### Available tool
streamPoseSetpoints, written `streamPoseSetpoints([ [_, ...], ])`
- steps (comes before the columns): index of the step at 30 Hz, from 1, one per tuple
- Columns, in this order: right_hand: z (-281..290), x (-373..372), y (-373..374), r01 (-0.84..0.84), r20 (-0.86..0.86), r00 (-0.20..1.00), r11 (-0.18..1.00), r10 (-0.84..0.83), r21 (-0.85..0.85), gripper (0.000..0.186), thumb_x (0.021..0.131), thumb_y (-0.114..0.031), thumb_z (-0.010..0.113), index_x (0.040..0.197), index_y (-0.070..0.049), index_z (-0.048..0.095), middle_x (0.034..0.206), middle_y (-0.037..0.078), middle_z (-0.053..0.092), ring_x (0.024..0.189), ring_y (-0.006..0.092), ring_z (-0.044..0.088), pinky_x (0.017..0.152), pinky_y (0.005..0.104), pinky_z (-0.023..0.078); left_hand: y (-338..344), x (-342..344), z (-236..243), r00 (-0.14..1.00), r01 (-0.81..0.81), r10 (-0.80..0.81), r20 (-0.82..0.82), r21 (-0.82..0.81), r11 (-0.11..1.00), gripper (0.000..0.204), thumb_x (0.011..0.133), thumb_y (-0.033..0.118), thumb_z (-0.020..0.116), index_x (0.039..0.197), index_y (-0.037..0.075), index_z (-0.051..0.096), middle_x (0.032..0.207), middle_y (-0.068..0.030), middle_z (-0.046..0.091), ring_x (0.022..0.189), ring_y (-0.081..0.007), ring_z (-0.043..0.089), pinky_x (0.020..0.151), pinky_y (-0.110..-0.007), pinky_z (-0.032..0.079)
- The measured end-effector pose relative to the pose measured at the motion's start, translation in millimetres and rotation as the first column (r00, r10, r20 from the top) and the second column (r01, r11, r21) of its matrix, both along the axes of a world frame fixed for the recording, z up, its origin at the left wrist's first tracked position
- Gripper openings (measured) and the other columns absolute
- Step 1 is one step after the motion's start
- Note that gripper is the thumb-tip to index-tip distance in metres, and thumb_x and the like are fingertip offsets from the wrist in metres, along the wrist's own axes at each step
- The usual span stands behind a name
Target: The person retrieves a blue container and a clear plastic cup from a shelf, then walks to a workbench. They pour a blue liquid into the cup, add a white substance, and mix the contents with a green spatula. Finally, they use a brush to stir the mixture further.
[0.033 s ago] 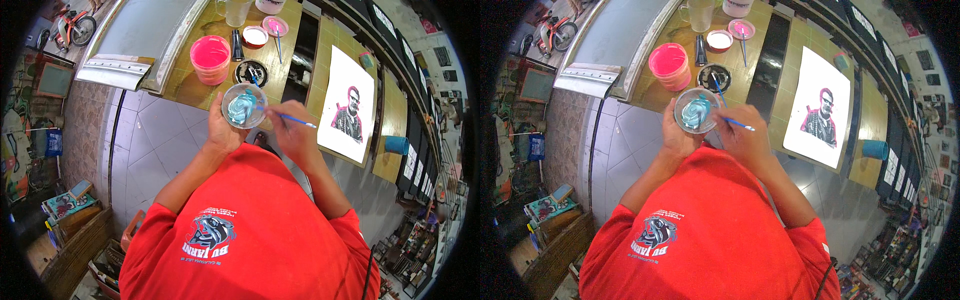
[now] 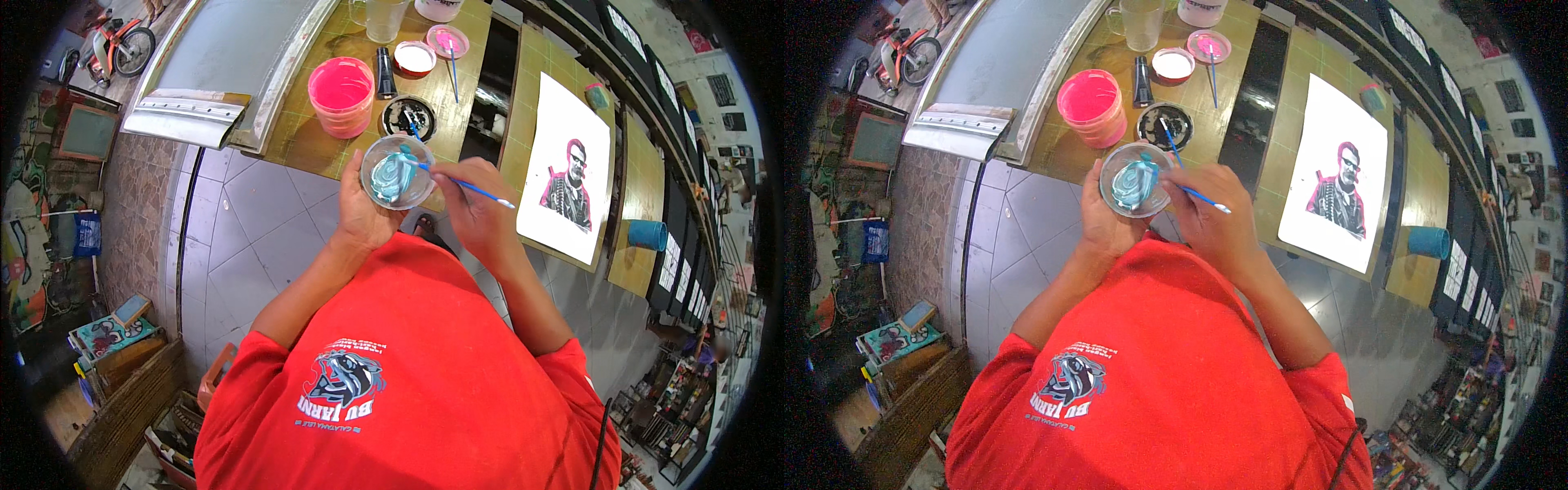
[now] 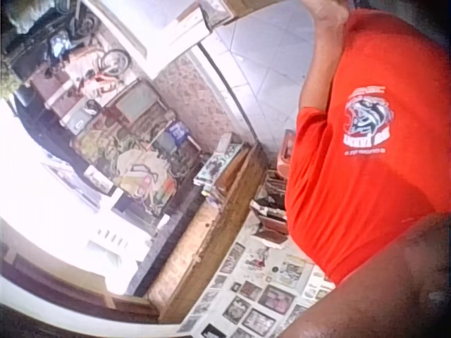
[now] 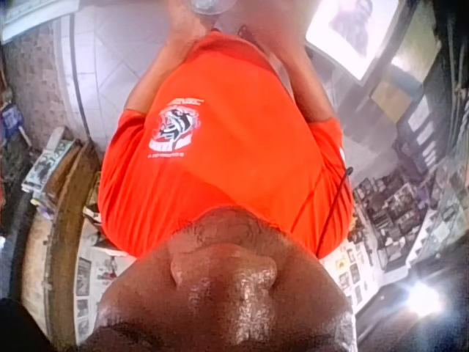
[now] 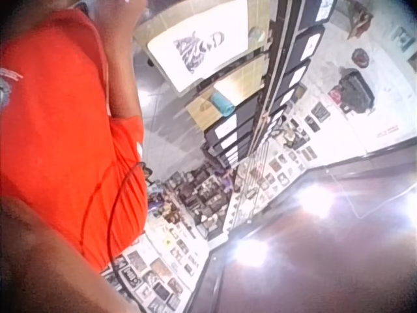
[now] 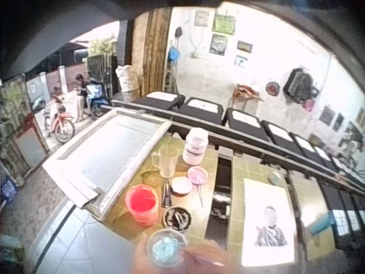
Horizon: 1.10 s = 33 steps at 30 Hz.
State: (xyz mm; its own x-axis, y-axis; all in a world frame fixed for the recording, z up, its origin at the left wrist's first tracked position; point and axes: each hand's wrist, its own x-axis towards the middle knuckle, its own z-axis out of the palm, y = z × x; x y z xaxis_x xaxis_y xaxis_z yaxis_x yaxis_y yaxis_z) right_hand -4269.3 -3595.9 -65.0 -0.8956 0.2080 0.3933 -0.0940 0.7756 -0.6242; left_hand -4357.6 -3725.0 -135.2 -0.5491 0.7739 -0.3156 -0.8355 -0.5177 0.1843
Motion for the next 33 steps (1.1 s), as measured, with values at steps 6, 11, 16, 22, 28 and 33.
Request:
streamPoseSetpoints([
  [6, 5.6, 2.2, 5.7, 0.028, 0.052, 0.998, 0.999, -0.029, 0.025, 0.009, 0.081, -0.011, 0.068, 0.088, -0.006, 0.066, 0.078, 0.011, 0.064, 0.073, 0.0310, 0.061, 0.066, 0.0391, 0.046, -1.7, -1.5, -4.2, 1.000, -0.003, 0.003, 0.008, 0.024, 1.000, 0.060, 0.097, 0.053, 0.027, 0.128, 0.009, 0.052, 0.123, -0.0118, 0.060, 0.113, -0.0276, 0.058, 0.097, -0.045, 0.047],
  [11, 6.1, 7.8, -4.1, -0.096, 0.010, 0.995, 0.995, 0.097, -0.030, 0.010, 0.081, -0.010, 0.068, 0.089, -0.006, 0.066, 0.078, 0.011, 0.064, 0.072, 0.0306, 0.061, 0.065, 0.0396, 0.045, -1.8, -3.3, -1.0, 0.999, 0.035, -0.033, -0.036, 0.070, 0.997, 0.061, 0.096, 0.051, 0.026, 0.131, 0.008, 0.051, 0.127, -0.0133, 0.058, 0.117, -0.0290, 0.055, 0.095, -0.045, 0.048],
  [16, 3.5, -0.7, -0.3, -0.016, -0.011, 1.000, 1.000, 0.016, 0.017, 0.010, 0.079, -0.009, 0.070, 0.088, -0.007, 0.067, 0.080, 0.010, 0.065, 0.072, 0.0304, 0.061, 0.065, 0.0398, 0.045, -1.7, -0.7, -0.9, 1.000, -0.004, 0.004, 0.004, -0.019, 1.000, 0.061, 0.096, 0.053, 0.026, 0.130, 0.008, 0.051, 0.125, -0.0125, 0.059, 0.115, -0.0284, 0.057, 0.096, -0.045, 0.048],
  [22, -2.1, 2.9, -1.5, -0.028, -0.020, 0.999, 1.000, 0.028, 0.013, 0.011, 0.077, -0.009, 0.071, 0.087, -0.008, 0.067, 0.079, 0.011, 0.065, 0.072, 0.0302, 0.061, 0.065, 0.0394, 0.045, -4.1, -4.1, -3.6, 1.000, 0.021, -0.019, -0.023, 0.063, 0.998, 0.062, 0.096, 0.055, 0.026, 0.129, 0.009, 0.052, 0.123, -0.0112, 0.060, 0.115, -0.0274, 0.057, 0.097, -0.046, 0.047],
  [28, 0.1, -2.1, -5.3, -0.077, -0.025, 0.997, 0.997, 0.077, -0.017, 0.013, 0.077, -0.008, 0.072, 0.089, -0.008, 0.067, 0.077, 0.010, 0.064, 0.070, 0.0305, 0.060, 0.065, 0.0390, 0.045, -2.1, -5.7, -5.9, 1.000, 0.013, -0.013, -0.002, -0.005, 1.000, 0.061, 0.096, 0.053, 0.027, 0.129, 0.009, 0.052, 0.124, -0.0123, 0.059, 0.116, -0.0292, 0.057, 0.097, -0.048, 0.047],
  [33, 6.2, 0.8, -5.2, -0.115, -0.041, 0.993, 0.991, 0.113, -0.069, 0.013, 0.077, -0.007, 0.071, 0.090, -0.007, 0.066, 0.075, 0.011, 0.062, 0.069, 0.0313, 0.059, 0.065, 0.0398, 0.045, -3.3, -6.0, -4.8, 0.999, 0.017, -0.017, -0.029, 0.020, 1.000, 0.061, 0.096, 0.053, 0.027, 0.129, 0.008, 0.052, 0.124, -0.0132, 0.059, 0.115, -0.0300, 0.057, 0.097, -0.048, 0.047],
])
